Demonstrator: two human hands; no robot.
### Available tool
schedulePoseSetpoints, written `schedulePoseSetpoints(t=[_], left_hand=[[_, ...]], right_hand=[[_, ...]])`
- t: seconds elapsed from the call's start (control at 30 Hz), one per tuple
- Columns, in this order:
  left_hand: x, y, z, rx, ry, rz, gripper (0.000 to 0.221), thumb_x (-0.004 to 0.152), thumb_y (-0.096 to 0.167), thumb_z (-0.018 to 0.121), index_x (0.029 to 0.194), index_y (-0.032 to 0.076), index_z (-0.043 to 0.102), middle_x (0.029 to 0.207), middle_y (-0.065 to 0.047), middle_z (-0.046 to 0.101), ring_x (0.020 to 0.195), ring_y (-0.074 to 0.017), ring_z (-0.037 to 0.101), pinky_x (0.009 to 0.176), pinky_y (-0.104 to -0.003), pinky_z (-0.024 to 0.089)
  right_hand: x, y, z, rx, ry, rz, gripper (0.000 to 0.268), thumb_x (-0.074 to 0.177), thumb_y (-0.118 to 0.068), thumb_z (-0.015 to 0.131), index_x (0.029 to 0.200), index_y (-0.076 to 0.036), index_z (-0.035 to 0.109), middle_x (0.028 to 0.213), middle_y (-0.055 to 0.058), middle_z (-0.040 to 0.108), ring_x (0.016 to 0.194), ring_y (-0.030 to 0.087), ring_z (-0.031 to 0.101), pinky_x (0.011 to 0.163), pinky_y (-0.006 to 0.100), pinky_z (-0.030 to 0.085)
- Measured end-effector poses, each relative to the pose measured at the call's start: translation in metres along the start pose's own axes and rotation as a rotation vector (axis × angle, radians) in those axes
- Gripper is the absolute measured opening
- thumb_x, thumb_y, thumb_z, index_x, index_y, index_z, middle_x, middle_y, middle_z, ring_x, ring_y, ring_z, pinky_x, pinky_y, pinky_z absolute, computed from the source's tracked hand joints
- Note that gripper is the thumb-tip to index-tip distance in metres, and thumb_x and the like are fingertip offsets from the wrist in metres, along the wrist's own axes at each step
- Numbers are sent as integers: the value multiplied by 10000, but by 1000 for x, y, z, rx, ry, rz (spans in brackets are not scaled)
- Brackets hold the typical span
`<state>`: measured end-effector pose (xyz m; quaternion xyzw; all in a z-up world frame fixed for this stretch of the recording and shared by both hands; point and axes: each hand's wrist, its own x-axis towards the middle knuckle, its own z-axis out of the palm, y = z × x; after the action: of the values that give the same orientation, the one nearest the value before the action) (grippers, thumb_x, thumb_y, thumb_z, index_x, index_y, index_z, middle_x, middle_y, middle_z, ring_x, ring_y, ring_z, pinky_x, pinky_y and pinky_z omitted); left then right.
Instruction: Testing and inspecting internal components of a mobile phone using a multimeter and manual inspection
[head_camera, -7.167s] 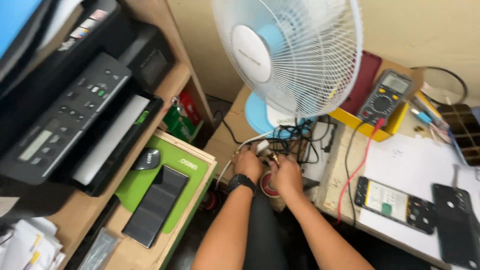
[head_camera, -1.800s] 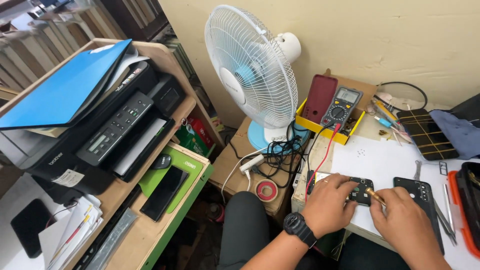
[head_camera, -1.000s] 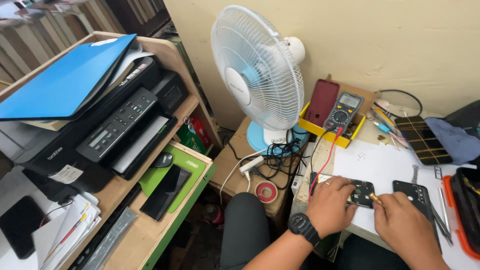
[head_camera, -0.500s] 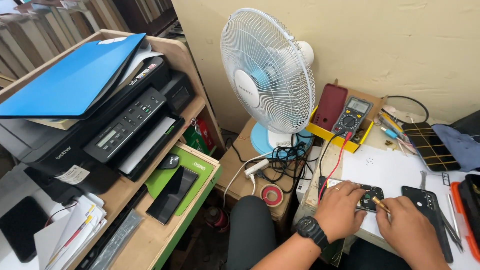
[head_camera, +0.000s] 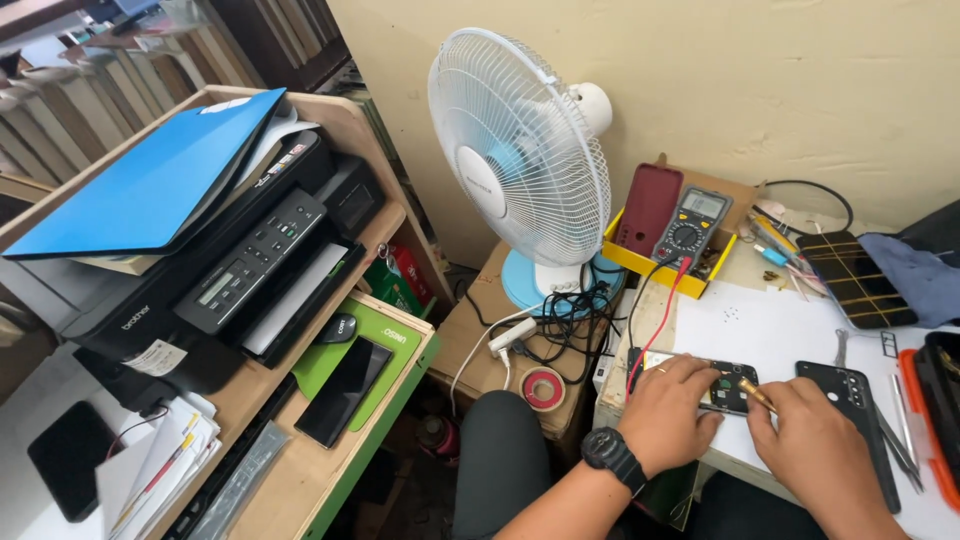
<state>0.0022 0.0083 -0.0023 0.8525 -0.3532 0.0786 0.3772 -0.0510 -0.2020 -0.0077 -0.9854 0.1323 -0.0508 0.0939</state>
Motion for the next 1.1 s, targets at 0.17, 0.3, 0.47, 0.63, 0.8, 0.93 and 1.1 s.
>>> schedulePoseSetpoints(t=[0.17, 0.3, 0.47, 0.63, 0.8, 0.93, 1.1], left_hand=[[1, -2, 5, 21, -20, -17, 622, 952, 250, 710, 1518, -6, 689, 1558, -216, 675, 1526, -445, 574, 1252, -630, 445], [2, 3, 0, 30, -47, -25, 620, 965, 247, 707, 1527, -14, 681, 1561, -235, 671, 1509, -455, 578, 1246, -632, 451], [1, 3, 2, 27, -52, -39, 626, 973, 251, 705, 1542, -9, 682, 1588, -223, 664, 1535, -440, 563, 1245, -641, 445], [1, 3, 1, -2, -51, -41, 614, 987, 247, 701, 1541, -16, 686, 1604, -225, 661, 1555, -451, 553, 1267, -644, 430], [-1, 1, 0, -12, 22, 5, 598, 953, 183, 744, 1503, -47, 709, 1553, -246, 689, 1494, -470, 588, 1237, -661, 460], [-1, -6, -2, -66, 130, 141, 549, 841, 101, 778, 1373, -28, 732, 1395, -246, 748, 1335, -468, 676, 1170, -581, 536], [-1, 0, -13, 42, 34, 30, 625, 914, 186, 857, 1504, 32, 717, 1478, -200, 728, 1482, -446, 654, 1205, -564, 493]], right_hand=[[3, 14, 17, 35, 51, -18, 292, 1072, -468, 650, 1260, -311, 810, 1259, 5, 751, 1106, 377, 823, 917, 564, 665], [3, 16, 10, 35, 7, -2, 291, 1091, -464, 637, 1248, -295, 815, 1237, 24, 743, 1081, 369, 819, 904, 550, 650], [-3, 16, 4, 35, -5, 8, 277, 1092, -439, 637, 1222, -269, 813, 1213, 37, 738, 1076, 381, 812, 885, 554, 642], [-6, 18, 6, 3, -50, 39, 310, 1098, -450, 617, 1267, -268, 803, 1267, 36, 742, 1116, 378, 813, 909, 550, 654], [-6, 13, -3, -8, -76, 46, 298, 1081, -474, 618, 1221, -289, 806, 1238, 10, 728, 1161, 325, 800, 943, 537, 631], [-2, 28, 14, 164, 149, -90, 178, 1052, -337, 709, 1060, -201, 823, 999, 60, 735, 1037, 344, 776, 948, 504, 579], [-3, 20, -7, 322, 178, -86, 165, 987, -253, 809, 1095, -144, 868, 946, 152, 774, 985, 470, 798, 828, 516, 652]])
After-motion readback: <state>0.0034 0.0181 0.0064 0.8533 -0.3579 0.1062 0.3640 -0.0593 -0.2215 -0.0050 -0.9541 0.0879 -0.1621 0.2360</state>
